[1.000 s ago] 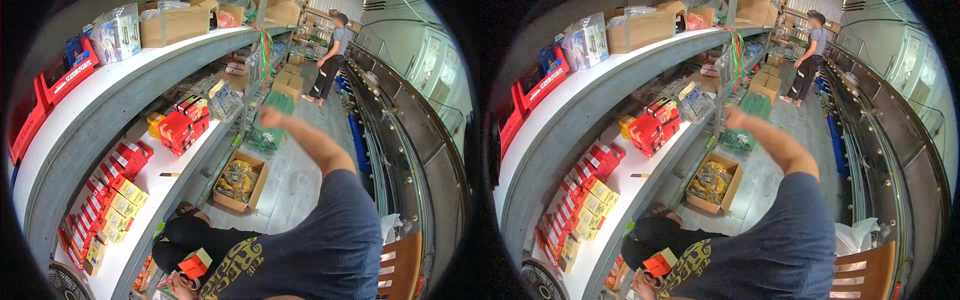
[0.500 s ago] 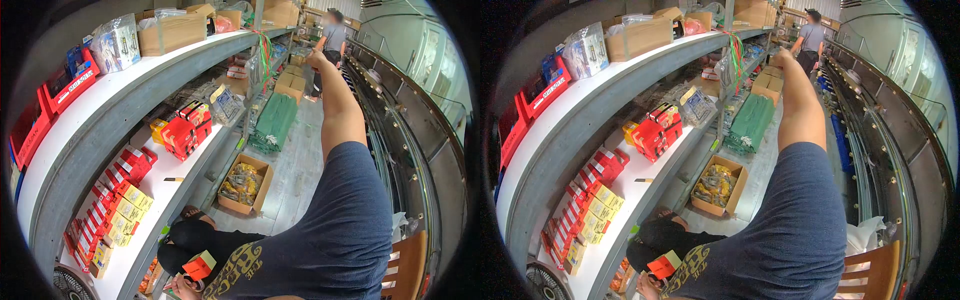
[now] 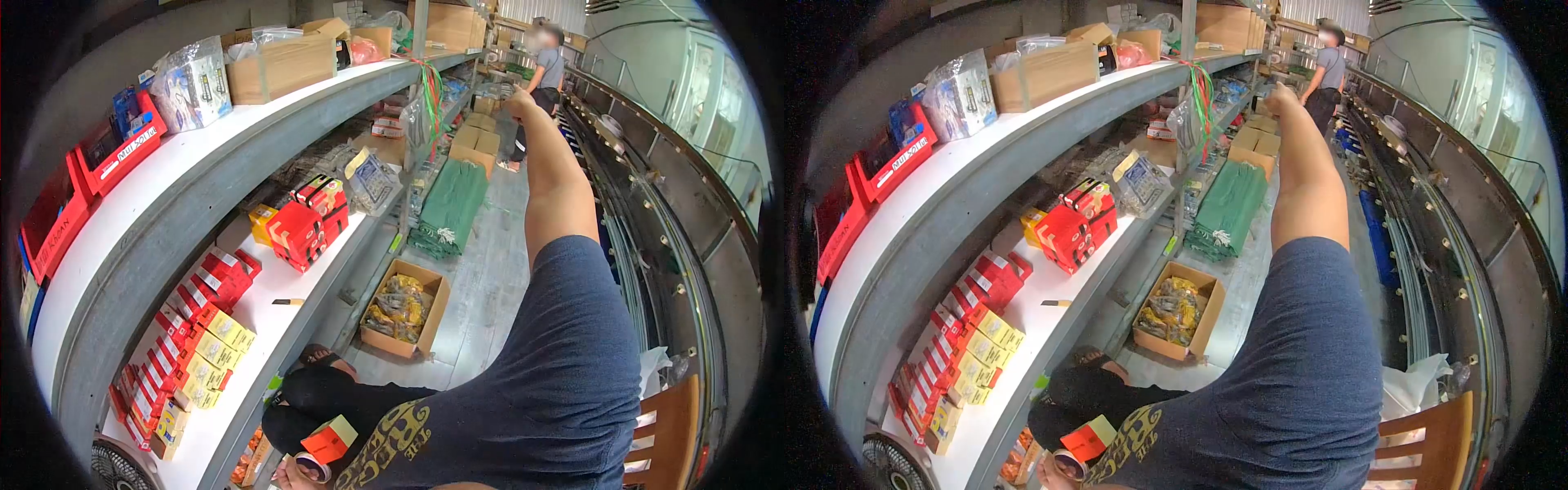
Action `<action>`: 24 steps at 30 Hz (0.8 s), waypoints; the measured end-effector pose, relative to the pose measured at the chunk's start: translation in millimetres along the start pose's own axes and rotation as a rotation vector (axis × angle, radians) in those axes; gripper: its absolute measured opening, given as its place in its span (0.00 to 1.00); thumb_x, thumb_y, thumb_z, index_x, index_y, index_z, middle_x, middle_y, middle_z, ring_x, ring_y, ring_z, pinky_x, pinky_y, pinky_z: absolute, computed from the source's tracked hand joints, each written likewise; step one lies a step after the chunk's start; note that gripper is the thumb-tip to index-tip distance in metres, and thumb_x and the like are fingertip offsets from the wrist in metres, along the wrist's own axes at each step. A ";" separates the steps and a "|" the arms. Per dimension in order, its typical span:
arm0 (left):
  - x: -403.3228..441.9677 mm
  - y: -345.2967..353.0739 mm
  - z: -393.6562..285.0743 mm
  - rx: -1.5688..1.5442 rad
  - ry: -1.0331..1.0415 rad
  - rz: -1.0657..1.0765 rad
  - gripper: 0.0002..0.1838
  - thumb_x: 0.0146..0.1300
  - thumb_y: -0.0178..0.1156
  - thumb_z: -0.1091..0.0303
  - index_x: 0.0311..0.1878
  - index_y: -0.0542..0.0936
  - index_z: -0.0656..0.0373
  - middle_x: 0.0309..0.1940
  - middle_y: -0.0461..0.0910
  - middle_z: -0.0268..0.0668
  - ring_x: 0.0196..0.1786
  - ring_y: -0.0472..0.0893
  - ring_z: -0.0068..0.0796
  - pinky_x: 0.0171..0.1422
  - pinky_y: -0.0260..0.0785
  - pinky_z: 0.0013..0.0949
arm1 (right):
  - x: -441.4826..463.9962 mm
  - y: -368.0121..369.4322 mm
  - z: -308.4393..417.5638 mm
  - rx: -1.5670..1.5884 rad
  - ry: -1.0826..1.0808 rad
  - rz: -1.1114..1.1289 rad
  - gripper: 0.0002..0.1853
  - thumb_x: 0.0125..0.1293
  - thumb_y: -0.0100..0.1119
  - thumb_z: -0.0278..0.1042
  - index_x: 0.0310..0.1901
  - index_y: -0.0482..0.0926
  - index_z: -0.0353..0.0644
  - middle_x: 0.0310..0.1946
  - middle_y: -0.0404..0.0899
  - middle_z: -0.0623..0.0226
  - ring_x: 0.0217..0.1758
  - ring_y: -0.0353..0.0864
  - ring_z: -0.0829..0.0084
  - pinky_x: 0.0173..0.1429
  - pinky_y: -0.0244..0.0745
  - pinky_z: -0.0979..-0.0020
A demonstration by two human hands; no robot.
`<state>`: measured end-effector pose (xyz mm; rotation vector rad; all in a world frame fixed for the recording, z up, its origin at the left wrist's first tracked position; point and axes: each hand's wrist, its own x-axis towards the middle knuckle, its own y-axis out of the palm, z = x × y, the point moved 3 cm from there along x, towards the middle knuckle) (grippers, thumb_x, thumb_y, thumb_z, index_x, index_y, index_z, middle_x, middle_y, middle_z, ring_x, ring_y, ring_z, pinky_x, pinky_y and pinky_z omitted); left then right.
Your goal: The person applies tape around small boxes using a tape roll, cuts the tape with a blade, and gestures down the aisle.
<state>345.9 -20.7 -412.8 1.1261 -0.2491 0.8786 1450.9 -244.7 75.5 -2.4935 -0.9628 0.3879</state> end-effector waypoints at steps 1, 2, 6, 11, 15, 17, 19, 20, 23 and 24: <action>-6.6 -5.4 -8.8 -0.009 0.009 0.000 0.24 0.80 0.38 0.53 0.69 0.62 0.57 0.80 0.47 0.37 0.77 0.57 0.38 0.76 0.55 0.43 | 1.7 -3.7 -1.4 0.013 -0.006 0.016 0.26 0.71 0.48 0.58 0.58 0.78 0.48 0.60 0.79 0.67 0.58 0.79 0.58 0.66 0.67 0.56; -13.7 -13.0 -15.6 -0.018 0.017 0.002 0.24 0.80 0.38 0.52 0.70 0.62 0.56 0.79 0.47 0.37 0.76 0.57 0.39 0.76 0.55 0.43 | -4.3 -3.9 -10.1 0.014 -0.001 0.012 0.26 0.71 0.48 0.58 0.58 0.78 0.48 0.60 0.79 0.67 0.58 0.79 0.58 0.66 0.67 0.56; -33.8 -29.3 -31.5 -0.050 0.063 -0.005 0.27 0.79 0.39 0.50 0.72 0.60 0.55 0.78 0.50 0.38 0.75 0.59 0.41 0.75 0.56 0.45 | -25.0 -11.3 -34.9 -0.108 0.077 -0.038 0.20 0.68 0.52 0.53 0.48 0.82 0.47 0.51 0.82 0.69 0.50 0.81 0.61 0.61 0.69 0.55; -58.7 -30.5 -36.8 -0.110 0.129 -0.051 0.30 0.77 0.40 0.46 0.74 0.58 0.53 0.77 0.52 0.40 0.73 0.61 0.43 0.74 0.58 0.48 | -44.6 -25.3 -41.1 -0.265 0.151 -0.063 0.15 0.64 0.57 0.47 0.35 0.86 0.46 0.40 0.86 0.70 0.40 0.82 0.65 0.54 0.72 0.52; -80.3 -15.0 -44.2 -0.145 0.184 -0.107 0.32 0.76 0.40 0.43 0.76 0.56 0.51 0.76 0.54 0.41 0.71 0.62 0.44 0.72 0.59 0.50 | -37.5 -61.1 -38.0 -0.193 0.159 -0.003 0.10 0.65 0.59 0.39 0.41 0.87 0.47 0.50 0.84 0.74 0.52 0.80 0.66 0.61 0.68 0.48; -79.8 -21.1 -47.0 -0.168 0.208 -0.103 0.34 0.76 0.41 0.42 0.77 0.55 0.51 0.75 0.55 0.41 0.71 0.63 0.45 0.72 0.60 0.51 | -37.8 -82.1 -49.2 -0.156 0.174 0.011 0.10 0.66 0.60 0.36 0.45 0.87 0.48 0.56 0.82 0.76 0.58 0.79 0.66 0.65 0.66 0.46; -77.8 -25.7 -53.1 -0.189 0.234 -0.098 0.35 0.75 0.41 0.41 0.78 0.54 0.50 0.75 0.56 0.42 0.70 0.64 0.46 0.71 0.61 0.52 | -40.9 -94.1 -53.6 -0.128 0.150 0.033 0.12 0.66 0.60 0.35 0.48 0.86 0.46 0.56 0.82 0.75 0.60 0.78 0.64 0.65 0.65 0.44; -79.0 -25.5 -54.0 -0.188 0.236 -0.093 0.35 0.75 0.41 0.41 0.78 0.54 0.50 0.75 0.56 0.42 0.70 0.64 0.46 0.71 0.61 0.52 | -43.0 -98.3 -53.3 -0.113 0.137 0.044 0.12 0.66 0.60 0.35 0.49 0.85 0.46 0.57 0.81 0.74 0.60 0.78 0.63 0.66 0.64 0.42; -85.5 -25.2 -59.7 -0.298 0.370 -0.152 0.35 0.75 0.42 0.40 0.78 0.55 0.48 0.75 0.56 0.41 0.70 0.64 0.47 0.71 0.61 0.54 | -52.5 -98.2 -40.3 -0.068 0.094 0.084 0.15 0.67 0.59 0.34 0.53 0.82 0.43 0.57 0.81 0.72 0.62 0.76 0.60 0.67 0.62 0.39; -89.1 -23.8 -60.9 -0.334 0.416 -0.175 0.35 0.75 0.42 0.40 0.78 0.55 0.48 0.75 0.57 0.41 0.70 0.64 0.48 0.71 0.60 0.55 | -58.0 -94.2 -29.8 -0.052 0.076 0.099 0.16 0.67 0.59 0.34 0.55 0.82 0.43 0.58 0.81 0.71 0.63 0.76 0.59 0.67 0.61 0.37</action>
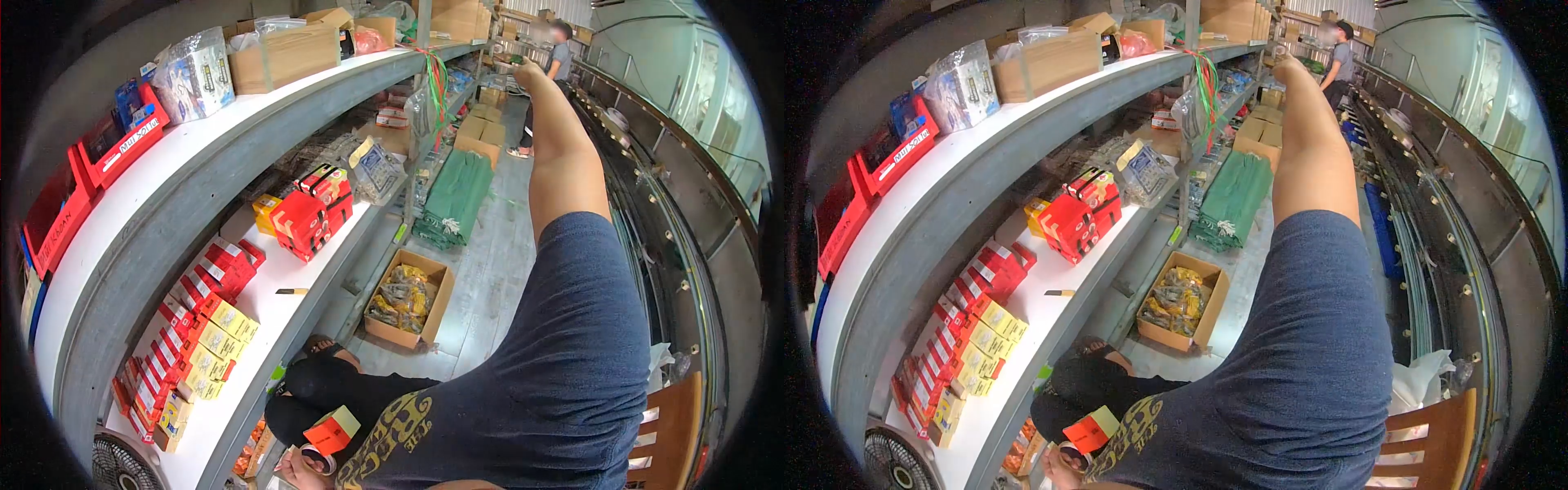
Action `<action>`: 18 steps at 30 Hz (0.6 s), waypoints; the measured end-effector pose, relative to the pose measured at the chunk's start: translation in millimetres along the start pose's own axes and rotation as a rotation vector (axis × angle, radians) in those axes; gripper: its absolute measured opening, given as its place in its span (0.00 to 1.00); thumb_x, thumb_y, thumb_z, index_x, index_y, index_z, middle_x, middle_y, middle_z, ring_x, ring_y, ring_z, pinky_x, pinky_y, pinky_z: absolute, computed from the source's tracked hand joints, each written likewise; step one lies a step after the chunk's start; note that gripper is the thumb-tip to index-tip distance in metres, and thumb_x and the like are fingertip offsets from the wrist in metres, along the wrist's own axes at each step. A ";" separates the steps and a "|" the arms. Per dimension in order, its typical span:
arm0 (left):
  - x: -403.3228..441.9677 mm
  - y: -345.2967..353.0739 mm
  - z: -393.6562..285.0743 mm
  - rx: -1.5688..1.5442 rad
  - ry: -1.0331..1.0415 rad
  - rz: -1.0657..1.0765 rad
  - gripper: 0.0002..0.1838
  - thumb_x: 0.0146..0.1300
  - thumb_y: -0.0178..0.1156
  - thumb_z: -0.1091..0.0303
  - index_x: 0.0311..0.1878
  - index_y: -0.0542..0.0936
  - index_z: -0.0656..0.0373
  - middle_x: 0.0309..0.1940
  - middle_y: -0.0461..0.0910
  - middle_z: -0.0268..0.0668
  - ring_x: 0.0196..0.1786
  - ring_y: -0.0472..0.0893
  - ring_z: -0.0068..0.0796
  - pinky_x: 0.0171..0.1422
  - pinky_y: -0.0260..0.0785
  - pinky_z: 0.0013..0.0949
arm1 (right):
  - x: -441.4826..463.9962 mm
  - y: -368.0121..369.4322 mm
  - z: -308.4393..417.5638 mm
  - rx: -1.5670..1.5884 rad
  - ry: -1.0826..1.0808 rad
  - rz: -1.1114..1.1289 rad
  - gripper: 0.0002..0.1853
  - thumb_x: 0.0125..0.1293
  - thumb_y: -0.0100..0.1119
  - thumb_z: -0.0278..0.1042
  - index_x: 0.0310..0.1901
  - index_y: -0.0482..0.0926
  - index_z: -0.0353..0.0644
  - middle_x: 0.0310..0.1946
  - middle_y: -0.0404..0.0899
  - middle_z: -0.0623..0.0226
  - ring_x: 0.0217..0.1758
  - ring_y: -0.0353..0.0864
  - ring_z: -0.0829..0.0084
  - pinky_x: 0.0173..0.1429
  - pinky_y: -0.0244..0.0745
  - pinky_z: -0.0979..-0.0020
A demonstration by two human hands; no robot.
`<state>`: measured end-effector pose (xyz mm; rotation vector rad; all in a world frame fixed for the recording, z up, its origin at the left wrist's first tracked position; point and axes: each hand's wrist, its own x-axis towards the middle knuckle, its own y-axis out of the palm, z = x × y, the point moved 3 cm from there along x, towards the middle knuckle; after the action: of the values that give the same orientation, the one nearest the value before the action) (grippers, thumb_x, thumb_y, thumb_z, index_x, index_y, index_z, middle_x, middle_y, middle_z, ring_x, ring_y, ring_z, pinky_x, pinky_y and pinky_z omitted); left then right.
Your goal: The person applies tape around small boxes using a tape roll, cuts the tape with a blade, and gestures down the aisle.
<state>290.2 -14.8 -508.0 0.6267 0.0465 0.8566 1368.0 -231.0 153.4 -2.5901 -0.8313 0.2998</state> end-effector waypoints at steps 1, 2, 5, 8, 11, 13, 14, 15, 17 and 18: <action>-3.3 1.4 -0.5 -0.036 0.048 -0.023 0.35 0.75 0.42 0.40 0.77 0.55 0.47 0.75 0.57 0.41 0.70 0.64 0.48 0.71 0.60 0.55 | 15.6 13.8 -2.0 -0.001 -0.005 0.001 0.16 0.67 0.59 0.34 0.55 0.82 0.43 0.58 0.81 0.71 0.63 0.76 0.59 0.67 0.61 0.37; -7.3 2.8 -1.7 -0.072 0.096 -0.048 0.35 0.74 0.42 0.40 0.77 0.56 0.47 0.75 0.57 0.41 0.70 0.64 0.48 0.71 0.60 0.56 | 21.6 40.6 -16.9 0.390 -0.287 -0.182 0.12 0.66 0.58 0.36 0.49 0.83 0.45 0.52 0.83 0.72 0.56 0.79 0.62 0.63 0.65 0.43; 12.1 13.5 45.1 -0.117 0.046 -0.092 0.35 0.74 0.42 0.39 0.77 0.56 0.45 0.75 0.56 0.40 0.70 0.63 0.49 0.71 0.60 0.57 | 31.7 68.3 -37.2 1.175 -0.844 -0.538 0.11 0.66 0.56 0.41 0.37 0.86 0.49 0.42 0.88 0.73 0.44 0.84 0.68 0.55 0.72 0.54; 32.9 19.3 96.0 -0.128 -0.252 -0.132 0.36 0.73 0.43 0.37 0.78 0.55 0.43 0.76 0.53 0.39 0.72 0.61 0.50 0.71 0.59 0.59 | 14.8 53.7 12.7 0.869 -0.580 -0.426 0.11 0.65 0.58 0.42 0.38 0.87 0.49 0.44 0.87 0.73 0.46 0.84 0.68 0.56 0.72 0.55; 47.6 23.4 125.7 -0.135 -0.559 -0.173 0.38 0.71 0.44 0.36 0.78 0.54 0.41 0.78 0.51 0.38 0.73 0.60 0.51 0.72 0.57 0.62 | 0.0 38.8 31.0 0.565 -0.312 -0.313 0.11 0.64 0.59 0.42 0.40 0.87 0.48 0.45 0.87 0.73 0.48 0.84 0.68 0.57 0.73 0.56; 50.2 22.7 135.7 -0.145 -0.764 -0.207 0.38 0.70 0.45 0.34 0.79 0.53 0.40 0.78 0.49 0.38 0.74 0.58 0.52 0.72 0.56 0.63 | -3.6 25.1 27.1 0.360 -0.133 -0.226 0.11 0.63 0.60 0.42 0.40 0.87 0.48 0.46 0.87 0.73 0.49 0.84 0.69 0.58 0.74 0.57; 49.6 22.6 139.3 -0.152 -0.865 -0.225 0.39 0.70 0.45 0.34 0.79 0.53 0.39 0.79 0.48 0.38 0.74 0.58 0.52 0.72 0.56 0.64 | -8.6 22.6 24.6 0.257 -0.046 -0.179 0.11 0.63 0.61 0.43 0.41 0.87 0.48 0.47 0.87 0.73 0.50 0.84 0.69 0.58 0.74 0.58; 48.2 22.7 142.3 -0.160 -0.966 -0.242 0.39 0.70 0.45 0.33 0.79 0.52 0.38 0.79 0.47 0.37 0.75 0.57 0.52 0.72 0.56 0.65 | -14.9 19.7 27.0 0.152 0.039 -0.132 0.12 0.62 0.61 0.43 0.41 0.87 0.48 0.47 0.86 0.73 0.51 0.84 0.69 0.59 0.74 0.58; 40.2 16.4 104.1 -0.146 -0.890 -0.248 0.42 0.68 0.47 0.32 0.79 0.50 0.37 0.80 0.44 0.37 0.76 0.55 0.53 0.72 0.54 0.66 | 4.0 51.0 20.5 0.045 0.119 -0.081 0.12 0.62 0.62 0.43 0.41 0.87 0.48 0.48 0.86 0.73 0.51 0.84 0.69 0.59 0.75 0.58; 31.8 13.5 82.5 -0.146 -0.886 -0.250 0.42 0.68 0.47 0.32 0.79 0.50 0.37 0.80 0.44 0.37 0.76 0.55 0.53 0.72 0.54 0.66 | 34.1 77.1 23.8 0.164 0.179 -0.159 0.12 0.61 0.63 0.43 0.41 0.87 0.48 0.47 0.87 0.72 0.52 0.83 0.68 0.56 0.77 0.59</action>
<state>325.2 -26.4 -426.6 0.7960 -0.7185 0.2842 1427.0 -260.5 95.7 -2.3428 -0.9017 0.0847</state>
